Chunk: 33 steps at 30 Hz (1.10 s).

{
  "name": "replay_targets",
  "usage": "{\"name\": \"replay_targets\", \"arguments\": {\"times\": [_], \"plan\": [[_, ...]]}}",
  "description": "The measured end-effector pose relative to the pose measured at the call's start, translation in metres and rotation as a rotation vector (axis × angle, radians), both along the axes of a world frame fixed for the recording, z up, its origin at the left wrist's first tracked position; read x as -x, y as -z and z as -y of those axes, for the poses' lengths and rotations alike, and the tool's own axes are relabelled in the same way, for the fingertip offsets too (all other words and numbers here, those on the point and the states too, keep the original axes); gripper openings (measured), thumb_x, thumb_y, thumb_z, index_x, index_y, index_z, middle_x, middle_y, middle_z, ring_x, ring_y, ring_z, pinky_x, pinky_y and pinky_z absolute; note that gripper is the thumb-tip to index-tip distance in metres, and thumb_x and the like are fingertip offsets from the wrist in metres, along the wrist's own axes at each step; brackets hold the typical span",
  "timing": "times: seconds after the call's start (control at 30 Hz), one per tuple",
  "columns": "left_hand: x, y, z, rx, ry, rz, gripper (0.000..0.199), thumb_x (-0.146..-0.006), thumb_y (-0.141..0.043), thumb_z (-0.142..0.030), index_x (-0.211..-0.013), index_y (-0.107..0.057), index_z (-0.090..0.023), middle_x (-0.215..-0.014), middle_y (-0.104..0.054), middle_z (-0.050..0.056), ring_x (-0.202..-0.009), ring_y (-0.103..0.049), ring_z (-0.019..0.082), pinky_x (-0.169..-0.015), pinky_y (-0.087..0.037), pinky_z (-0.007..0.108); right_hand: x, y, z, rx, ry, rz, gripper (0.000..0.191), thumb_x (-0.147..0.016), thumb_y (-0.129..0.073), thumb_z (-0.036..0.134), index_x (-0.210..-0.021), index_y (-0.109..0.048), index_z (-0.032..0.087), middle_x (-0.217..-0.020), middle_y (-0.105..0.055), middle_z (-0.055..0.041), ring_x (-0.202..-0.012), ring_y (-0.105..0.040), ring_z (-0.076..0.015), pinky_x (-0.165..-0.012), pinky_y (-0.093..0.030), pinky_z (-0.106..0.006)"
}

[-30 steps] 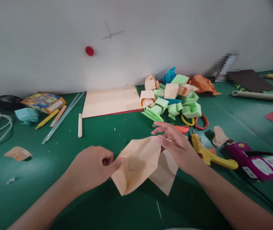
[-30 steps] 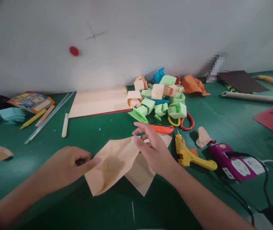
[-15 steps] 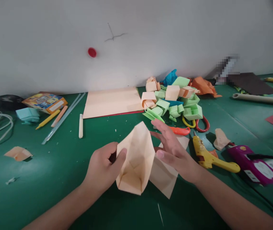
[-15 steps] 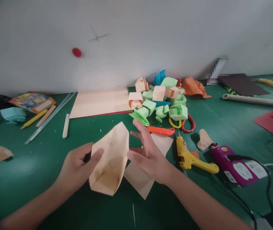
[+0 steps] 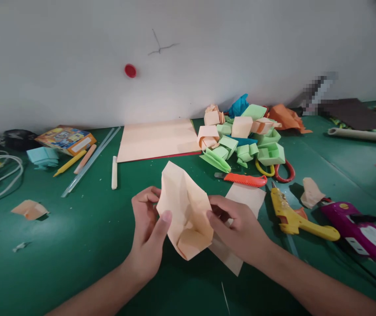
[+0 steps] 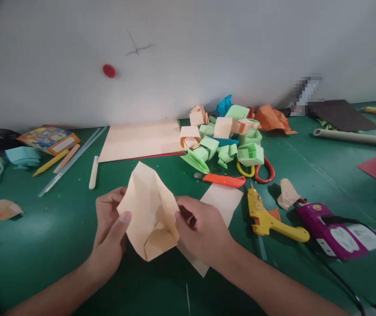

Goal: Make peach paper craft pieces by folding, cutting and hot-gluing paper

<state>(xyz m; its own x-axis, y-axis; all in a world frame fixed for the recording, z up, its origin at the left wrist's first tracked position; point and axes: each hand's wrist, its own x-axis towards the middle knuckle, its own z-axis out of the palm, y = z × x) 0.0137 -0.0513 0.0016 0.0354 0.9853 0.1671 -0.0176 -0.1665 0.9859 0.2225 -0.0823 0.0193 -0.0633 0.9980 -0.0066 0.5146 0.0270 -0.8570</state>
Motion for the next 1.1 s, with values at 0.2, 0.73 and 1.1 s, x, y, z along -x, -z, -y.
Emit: {"name": "replay_targets", "arguments": {"times": [0.2,0.73,1.1], "plan": [[0.002,-0.022,-0.023,0.337,0.156,0.077,0.039,-0.085,-0.069,-0.050,-0.110,-0.058,-0.023,-0.107,-0.062,0.006,-0.089,-0.058,0.020,-0.074,-0.049,0.031,-0.005,0.003,-0.005,-0.154,0.089,0.120,0.021,-0.091,-0.053,0.024,-0.096,-0.074,0.023,-0.079,-0.073,-0.0022,-0.063,-0.063,-0.0166,-0.050,-0.044,-0.026],[0.011,-0.056,-0.046,0.396,0.349,-0.821,0.037,-0.084,-0.061,-0.053,-0.108,-0.069,-0.025,-0.087,-0.074,0.003,-0.077,-0.068,0.024,-0.062,-0.046,0.030,-0.014,-0.002,-0.007,-0.320,-0.020,0.086,0.019,-0.097,-0.058,0.024,-0.098,-0.077,0.027,-0.096,-0.076,-0.0037,-0.079,-0.070,-0.0168,-0.059,-0.053,-0.027],[-0.012,-0.067,-0.055,0.181,0.293,-1.012,0.035,-0.080,-0.057,-0.029,-0.113,-0.067,-0.029,-0.082,-0.072,-0.002,-0.051,-0.058,0.017,-0.051,-0.038,0.029,-0.015,0.004,-0.009,-0.390,-0.084,0.085,0.033,-0.095,-0.047,0.009,-0.106,-0.073,0.026,-0.107,-0.078,-0.0039,-0.099,-0.072,-0.0187,-0.083,-0.058,-0.033]]}}
